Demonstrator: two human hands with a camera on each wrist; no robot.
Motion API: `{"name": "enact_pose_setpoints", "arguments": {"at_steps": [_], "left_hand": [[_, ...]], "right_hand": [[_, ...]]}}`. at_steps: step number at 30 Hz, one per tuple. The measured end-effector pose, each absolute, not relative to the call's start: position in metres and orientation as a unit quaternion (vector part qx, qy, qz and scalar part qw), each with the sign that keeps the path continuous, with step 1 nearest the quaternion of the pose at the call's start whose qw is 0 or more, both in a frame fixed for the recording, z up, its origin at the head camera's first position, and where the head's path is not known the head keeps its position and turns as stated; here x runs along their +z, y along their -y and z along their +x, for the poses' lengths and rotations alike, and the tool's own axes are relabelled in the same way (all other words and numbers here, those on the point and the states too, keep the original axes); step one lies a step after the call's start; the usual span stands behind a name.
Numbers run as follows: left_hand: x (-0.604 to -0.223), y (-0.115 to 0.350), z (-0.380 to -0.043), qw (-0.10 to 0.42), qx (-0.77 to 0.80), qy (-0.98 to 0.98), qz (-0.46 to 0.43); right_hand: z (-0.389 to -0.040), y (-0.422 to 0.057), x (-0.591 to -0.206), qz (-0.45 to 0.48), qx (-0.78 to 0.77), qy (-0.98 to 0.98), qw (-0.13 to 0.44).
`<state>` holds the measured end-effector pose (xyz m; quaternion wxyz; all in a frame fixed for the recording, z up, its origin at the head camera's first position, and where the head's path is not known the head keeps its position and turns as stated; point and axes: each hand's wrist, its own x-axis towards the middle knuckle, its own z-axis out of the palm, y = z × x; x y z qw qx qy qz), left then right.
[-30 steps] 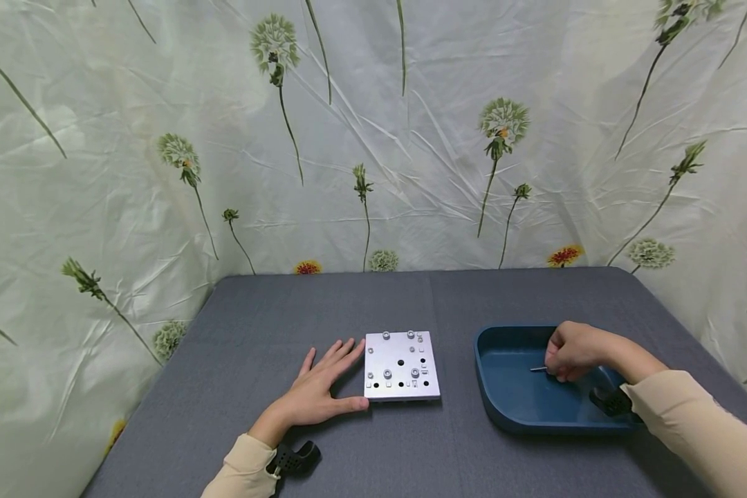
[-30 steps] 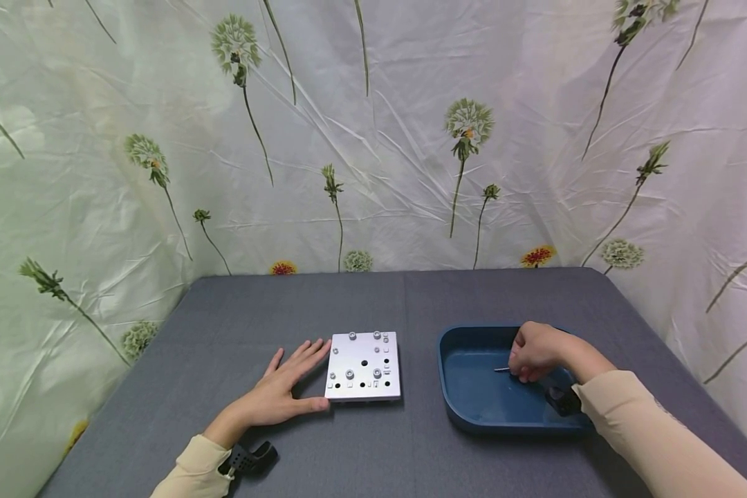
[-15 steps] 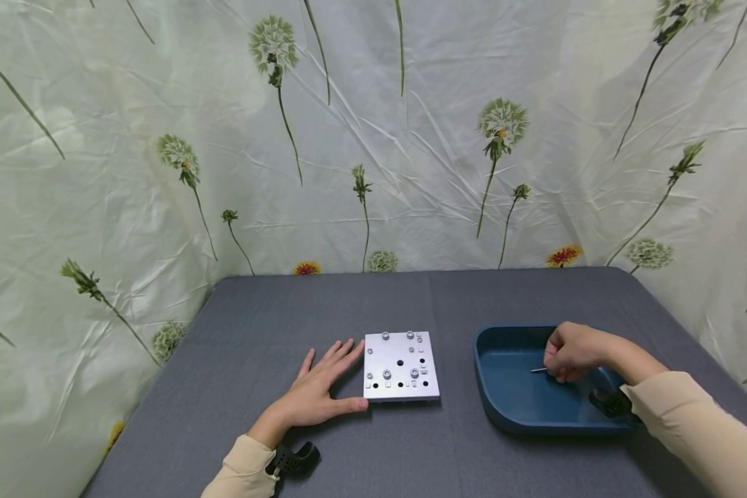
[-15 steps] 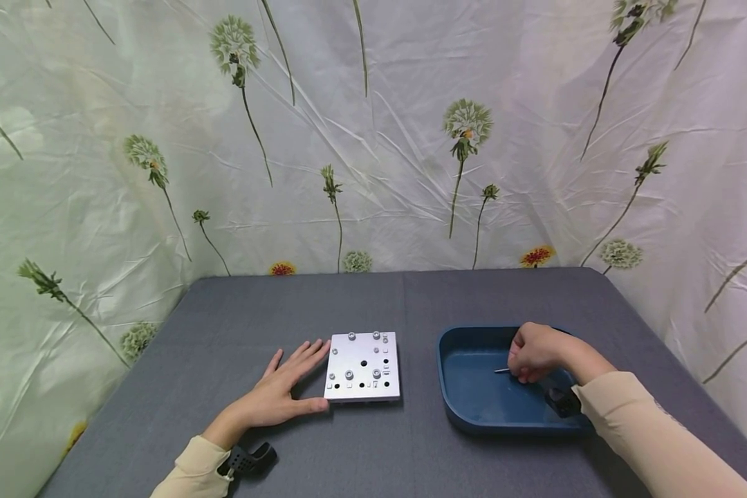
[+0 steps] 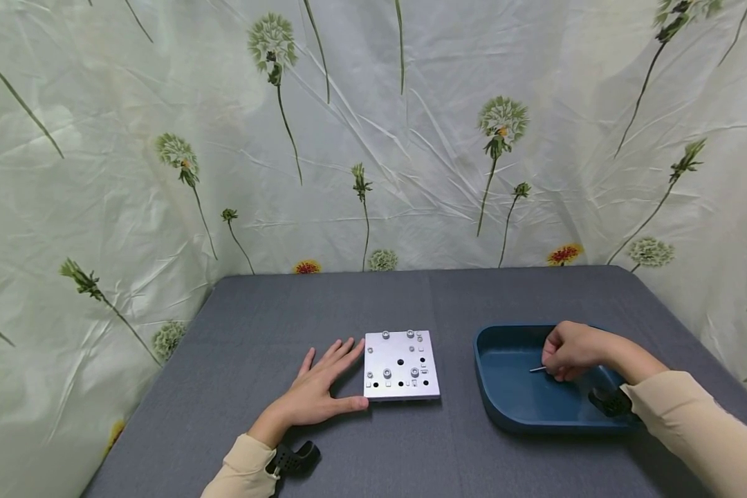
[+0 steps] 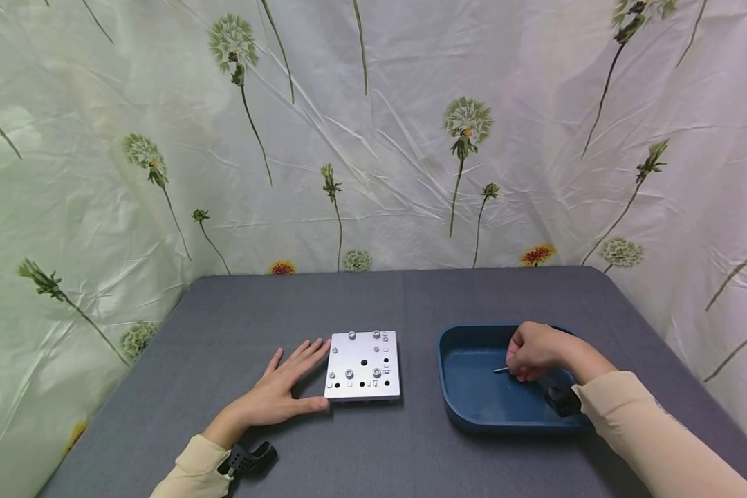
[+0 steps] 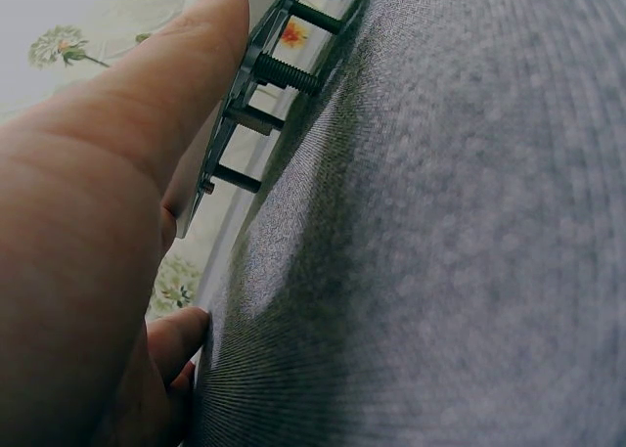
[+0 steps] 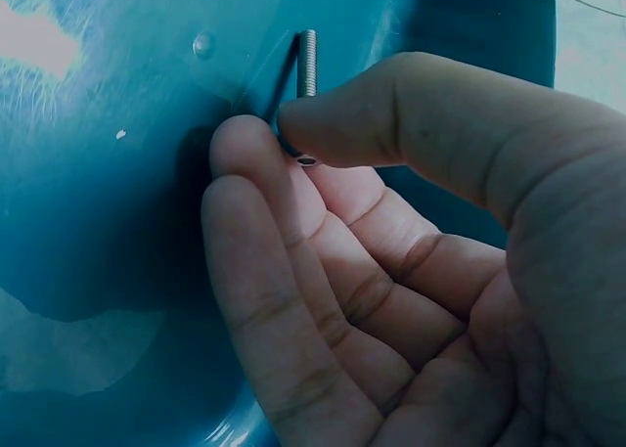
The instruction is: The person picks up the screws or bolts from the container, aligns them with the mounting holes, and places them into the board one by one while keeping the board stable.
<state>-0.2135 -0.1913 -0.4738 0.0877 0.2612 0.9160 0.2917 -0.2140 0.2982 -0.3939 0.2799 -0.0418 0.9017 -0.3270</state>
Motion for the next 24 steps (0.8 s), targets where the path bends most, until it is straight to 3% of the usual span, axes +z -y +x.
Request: {"name": "enact_pose_setpoints", "arguments": {"at_steps": [24], "left_hand": [[-0.4734,0.1906,-0.2124,0.089,0.287,-0.918,0.259]], "right_hand": [[-0.2121,-0.2928,-0.3939,-0.059,-0.338,-0.896,0.283]]}}
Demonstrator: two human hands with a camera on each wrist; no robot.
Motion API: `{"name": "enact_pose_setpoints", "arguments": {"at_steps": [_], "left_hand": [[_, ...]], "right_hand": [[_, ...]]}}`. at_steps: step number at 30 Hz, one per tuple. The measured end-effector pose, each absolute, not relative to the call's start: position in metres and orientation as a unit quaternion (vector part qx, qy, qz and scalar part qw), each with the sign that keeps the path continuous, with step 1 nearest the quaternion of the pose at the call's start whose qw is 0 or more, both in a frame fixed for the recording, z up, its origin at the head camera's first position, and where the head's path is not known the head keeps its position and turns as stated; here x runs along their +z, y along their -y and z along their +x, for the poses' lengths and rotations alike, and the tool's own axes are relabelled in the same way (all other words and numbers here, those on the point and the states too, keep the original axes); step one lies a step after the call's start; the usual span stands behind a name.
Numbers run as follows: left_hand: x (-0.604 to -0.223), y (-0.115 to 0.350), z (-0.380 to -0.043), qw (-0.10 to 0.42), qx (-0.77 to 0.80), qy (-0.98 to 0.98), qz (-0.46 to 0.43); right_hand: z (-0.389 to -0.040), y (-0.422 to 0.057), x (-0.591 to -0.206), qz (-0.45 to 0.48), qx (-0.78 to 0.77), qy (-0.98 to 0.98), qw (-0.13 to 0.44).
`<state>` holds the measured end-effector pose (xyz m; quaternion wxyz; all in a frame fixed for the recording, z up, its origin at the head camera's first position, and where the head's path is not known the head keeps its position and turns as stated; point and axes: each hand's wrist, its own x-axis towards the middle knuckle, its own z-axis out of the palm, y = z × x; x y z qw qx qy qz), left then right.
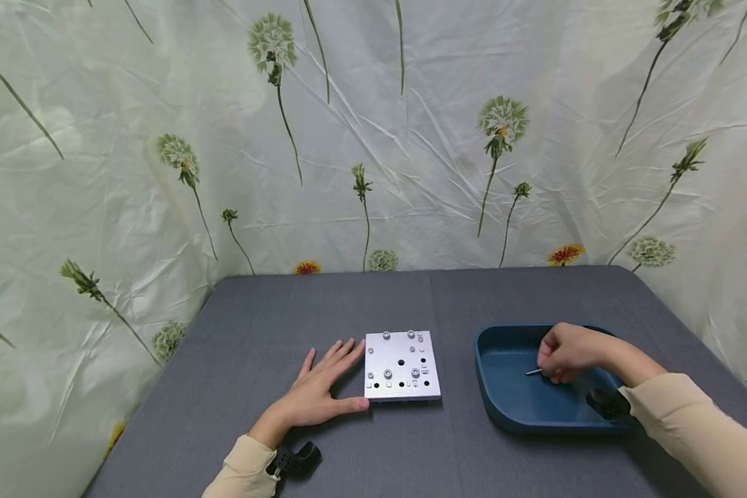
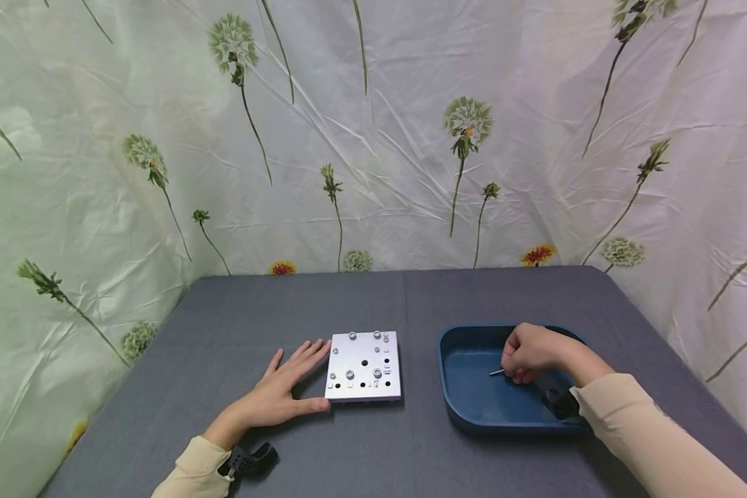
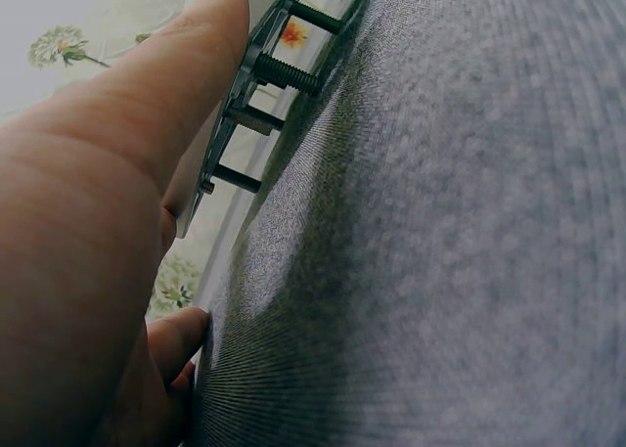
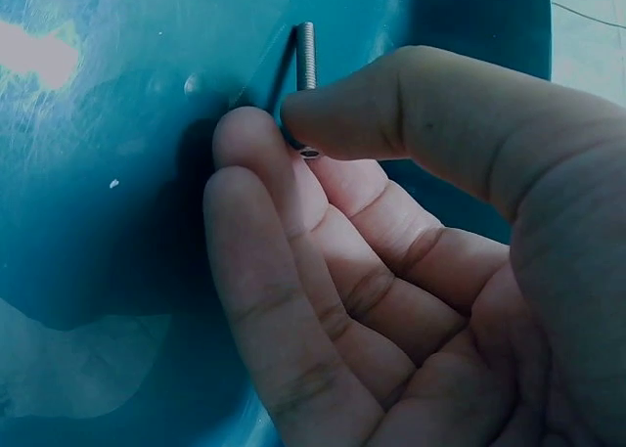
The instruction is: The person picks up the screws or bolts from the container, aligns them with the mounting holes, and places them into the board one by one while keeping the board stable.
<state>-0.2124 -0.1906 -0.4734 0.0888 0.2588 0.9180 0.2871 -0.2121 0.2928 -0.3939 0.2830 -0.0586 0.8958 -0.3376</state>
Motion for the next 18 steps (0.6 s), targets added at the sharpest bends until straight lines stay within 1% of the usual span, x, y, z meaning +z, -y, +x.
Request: {"name": "enact_pose_setpoints", "arguments": {"at_steps": [11,18], "left_hand": [[-0.4734,0.1904,-0.213,0.086,0.288,-0.918,0.26],[-0.4721,0.1907,-0.2138,0.09,0.289,-0.915,0.265]], "right_hand": [[-0.2142,-0.2947,-0.3946,-0.072,-0.364,-0.884,0.285],[-0.2146,-0.2937,-0.387,-0.08,-0.377,-0.877,0.287]]}}
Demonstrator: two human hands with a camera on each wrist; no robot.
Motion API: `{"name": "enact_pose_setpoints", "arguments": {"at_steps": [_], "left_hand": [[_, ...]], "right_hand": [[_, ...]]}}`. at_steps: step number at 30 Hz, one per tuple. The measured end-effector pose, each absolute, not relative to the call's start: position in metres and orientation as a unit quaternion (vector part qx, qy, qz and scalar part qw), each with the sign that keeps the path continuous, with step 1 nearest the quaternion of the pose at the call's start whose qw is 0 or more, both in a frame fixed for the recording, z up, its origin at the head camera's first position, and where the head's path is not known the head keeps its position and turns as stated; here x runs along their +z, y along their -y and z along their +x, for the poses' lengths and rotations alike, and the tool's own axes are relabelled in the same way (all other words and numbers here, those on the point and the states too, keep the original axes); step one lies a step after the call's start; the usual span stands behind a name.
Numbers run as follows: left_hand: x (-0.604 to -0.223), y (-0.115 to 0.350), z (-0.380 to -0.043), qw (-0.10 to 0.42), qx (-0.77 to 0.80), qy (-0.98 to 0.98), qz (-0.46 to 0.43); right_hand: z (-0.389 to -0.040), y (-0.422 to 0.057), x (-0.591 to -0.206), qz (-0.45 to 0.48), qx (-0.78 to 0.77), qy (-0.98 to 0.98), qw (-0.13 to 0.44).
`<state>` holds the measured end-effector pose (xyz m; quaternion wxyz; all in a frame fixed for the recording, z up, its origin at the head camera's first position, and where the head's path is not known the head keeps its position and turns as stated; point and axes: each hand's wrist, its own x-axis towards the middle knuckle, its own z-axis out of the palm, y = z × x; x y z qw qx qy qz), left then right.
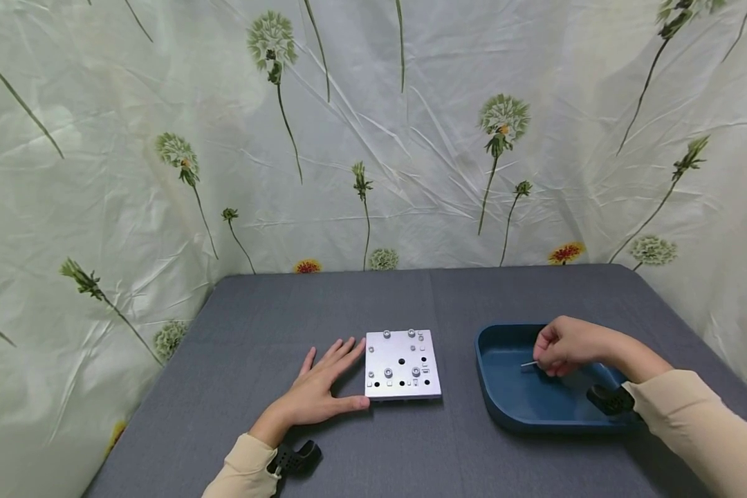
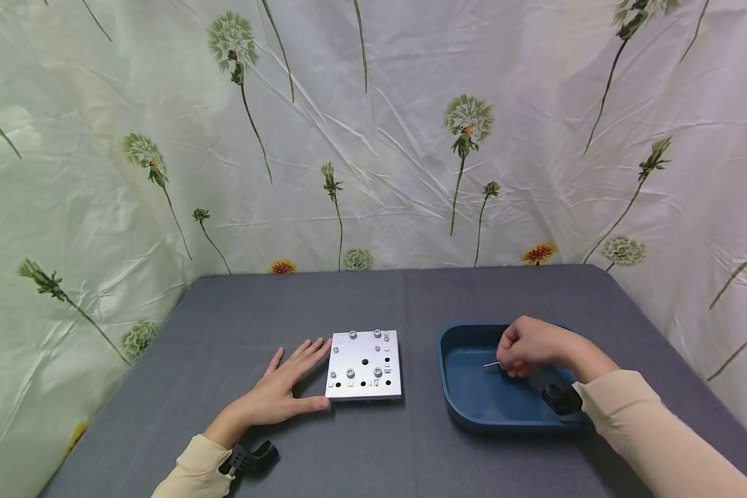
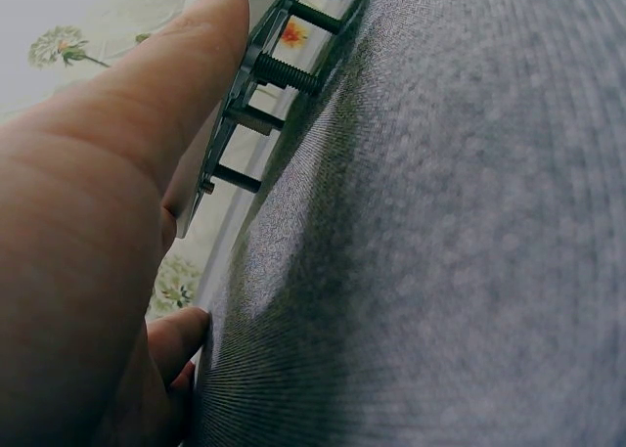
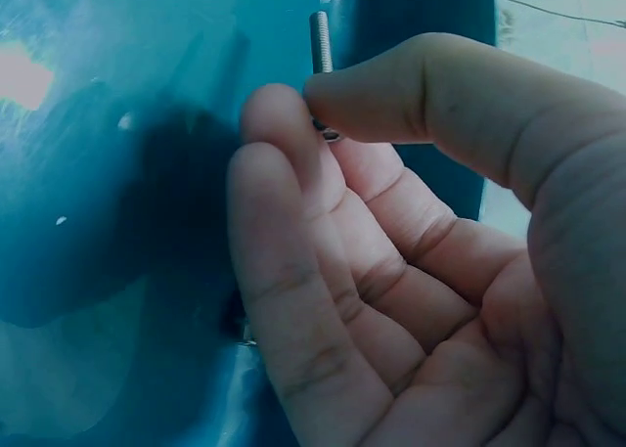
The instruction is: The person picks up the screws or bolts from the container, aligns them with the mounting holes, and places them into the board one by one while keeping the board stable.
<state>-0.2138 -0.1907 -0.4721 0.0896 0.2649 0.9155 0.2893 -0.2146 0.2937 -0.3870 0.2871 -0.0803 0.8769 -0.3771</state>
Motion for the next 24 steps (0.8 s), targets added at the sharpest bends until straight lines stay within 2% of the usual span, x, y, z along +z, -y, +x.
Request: {"name": "enact_pose_setpoints", "arguments": {"at_steps": [24], "left_hand": [[-0.471,0.191,-0.213,0.091,0.29,-0.914,0.267]], "right_hand": [[-0.227,-0.284,-0.374,-0.117,-0.455,-0.831,0.298]]}}
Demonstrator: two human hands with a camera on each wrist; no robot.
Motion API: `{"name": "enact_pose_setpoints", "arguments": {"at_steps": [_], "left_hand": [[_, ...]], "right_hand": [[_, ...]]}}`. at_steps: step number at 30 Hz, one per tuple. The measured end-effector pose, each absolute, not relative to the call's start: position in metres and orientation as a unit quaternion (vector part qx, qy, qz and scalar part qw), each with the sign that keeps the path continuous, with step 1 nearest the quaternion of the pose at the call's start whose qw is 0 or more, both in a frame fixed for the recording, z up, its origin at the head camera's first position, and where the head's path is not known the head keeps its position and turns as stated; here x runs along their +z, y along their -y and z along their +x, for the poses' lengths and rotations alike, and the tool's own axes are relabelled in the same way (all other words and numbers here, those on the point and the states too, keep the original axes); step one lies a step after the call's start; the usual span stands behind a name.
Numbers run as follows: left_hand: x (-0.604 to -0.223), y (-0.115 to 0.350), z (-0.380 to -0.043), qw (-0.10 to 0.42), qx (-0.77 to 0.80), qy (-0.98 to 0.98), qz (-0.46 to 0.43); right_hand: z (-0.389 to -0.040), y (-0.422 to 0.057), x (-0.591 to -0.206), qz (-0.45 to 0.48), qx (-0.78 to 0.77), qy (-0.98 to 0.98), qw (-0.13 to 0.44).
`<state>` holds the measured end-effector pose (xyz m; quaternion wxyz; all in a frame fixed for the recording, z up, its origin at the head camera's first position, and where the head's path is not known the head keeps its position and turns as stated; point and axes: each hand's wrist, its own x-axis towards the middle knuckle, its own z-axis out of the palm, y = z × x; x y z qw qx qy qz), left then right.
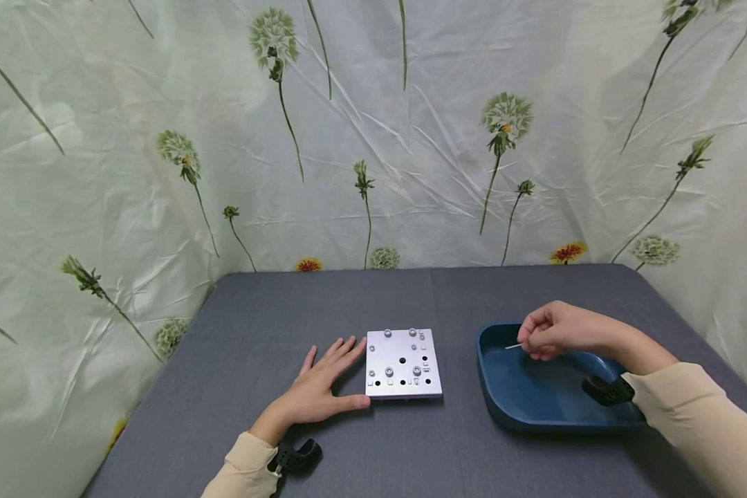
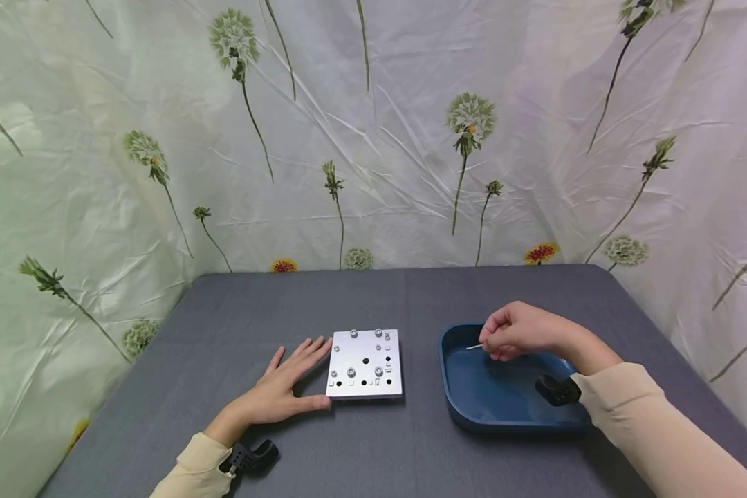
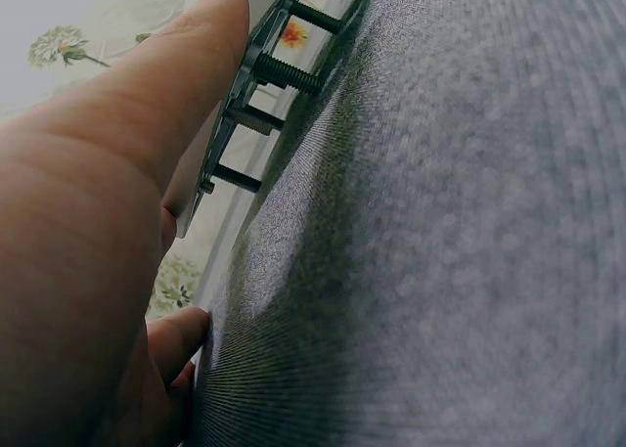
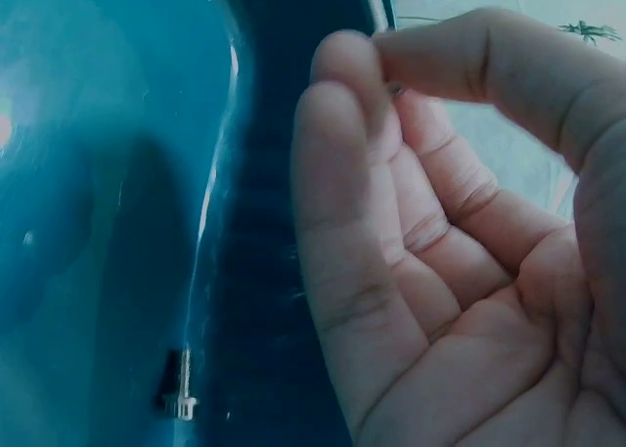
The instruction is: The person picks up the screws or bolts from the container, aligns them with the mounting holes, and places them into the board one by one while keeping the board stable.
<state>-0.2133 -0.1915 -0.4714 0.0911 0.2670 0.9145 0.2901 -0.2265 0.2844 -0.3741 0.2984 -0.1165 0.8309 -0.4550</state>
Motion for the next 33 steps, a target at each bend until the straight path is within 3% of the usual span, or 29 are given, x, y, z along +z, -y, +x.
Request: {"name": "enact_pose_setpoints", "arguments": {"at_steps": [33], "left_hand": [[-0.471,0.191,-0.212,0.095,0.289,-0.917,0.258]], "right_hand": [[-0.237,-0.252,-0.381,-0.124,-0.48,-0.813,0.304]]}}
